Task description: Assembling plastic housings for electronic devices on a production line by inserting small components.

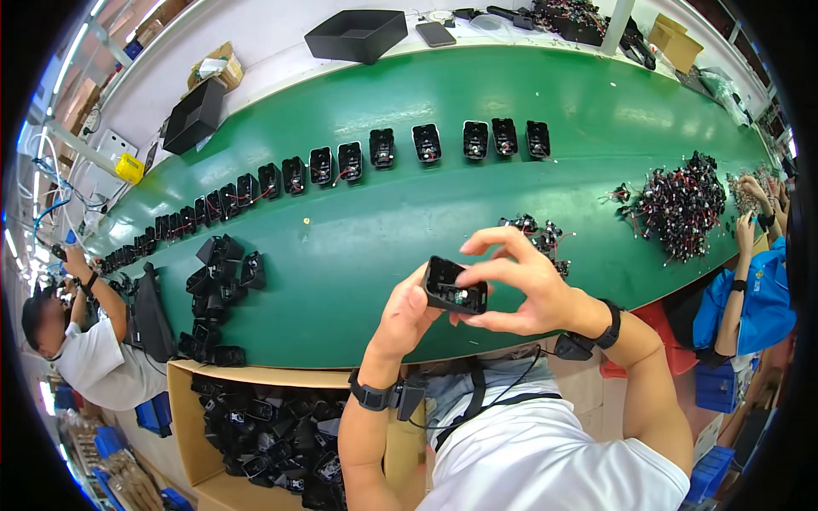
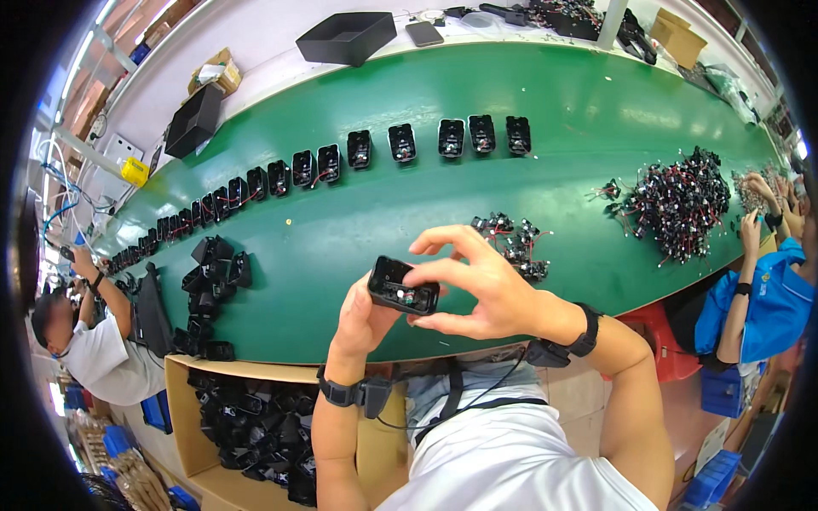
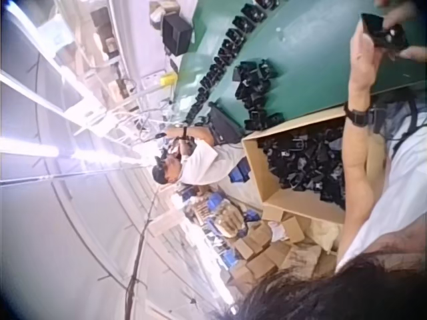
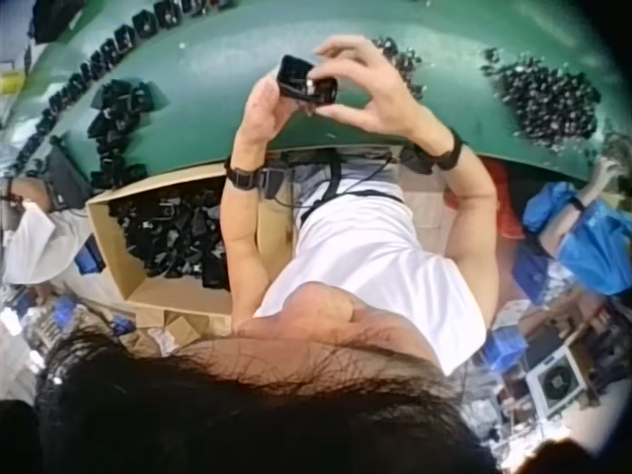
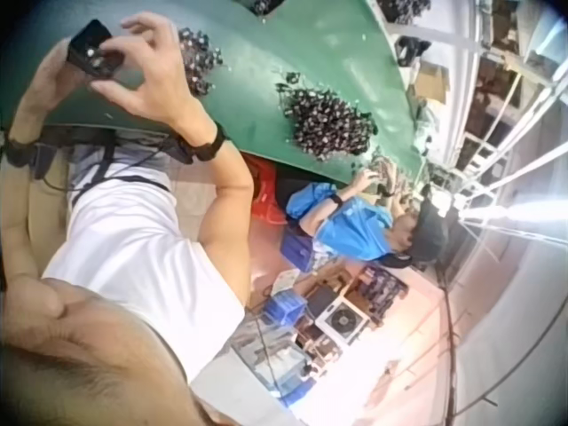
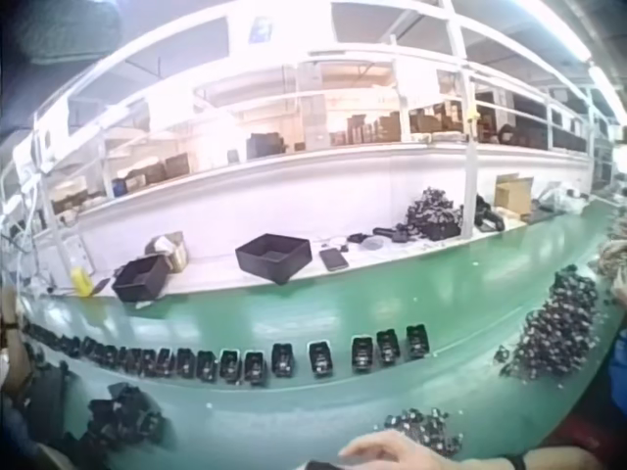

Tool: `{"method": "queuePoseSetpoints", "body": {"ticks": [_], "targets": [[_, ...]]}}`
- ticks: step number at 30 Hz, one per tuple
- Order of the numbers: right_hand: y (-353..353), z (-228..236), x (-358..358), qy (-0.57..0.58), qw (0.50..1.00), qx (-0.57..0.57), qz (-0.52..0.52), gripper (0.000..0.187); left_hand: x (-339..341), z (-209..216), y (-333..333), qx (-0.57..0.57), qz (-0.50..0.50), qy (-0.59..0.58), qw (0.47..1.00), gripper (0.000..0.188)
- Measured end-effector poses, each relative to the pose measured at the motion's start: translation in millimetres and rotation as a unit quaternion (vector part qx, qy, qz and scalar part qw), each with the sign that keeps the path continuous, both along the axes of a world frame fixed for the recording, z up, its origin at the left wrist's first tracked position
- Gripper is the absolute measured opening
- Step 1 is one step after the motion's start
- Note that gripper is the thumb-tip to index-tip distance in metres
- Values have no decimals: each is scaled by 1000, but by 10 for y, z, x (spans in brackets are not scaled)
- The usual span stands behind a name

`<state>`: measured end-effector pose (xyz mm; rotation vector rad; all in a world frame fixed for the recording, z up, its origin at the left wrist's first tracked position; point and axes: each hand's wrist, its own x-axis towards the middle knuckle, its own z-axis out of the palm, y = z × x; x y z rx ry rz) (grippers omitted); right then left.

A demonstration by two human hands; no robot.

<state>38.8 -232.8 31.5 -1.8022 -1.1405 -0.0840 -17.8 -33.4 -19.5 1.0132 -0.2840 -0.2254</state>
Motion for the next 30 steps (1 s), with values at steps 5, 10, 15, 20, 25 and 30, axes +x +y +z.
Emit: {"method": "queuePoseSetpoints", "body": {"ticks": [5,10,15,20,25,30], "targets": [[38,-4,48,86,995,-17,52,33,7,-52,-12,17,19,42,999,75],[48,-16,27,202,978,-40,43,36,31,-82,42,25,-4,61,998,70],[51,-149,37,229,970,-37,68,34,54,20,-3,56,2,115,992,63],[19,-265,53,400,912,15,87,29,69,124,-12,98,9,202,974,68],[11,-284,46,554,823,45,118,25,81,133,-23,352,110,147,918,74],[60,-240,-39,647,748,123,81,27,110,160,-129,549,212,64,806,73]]}}
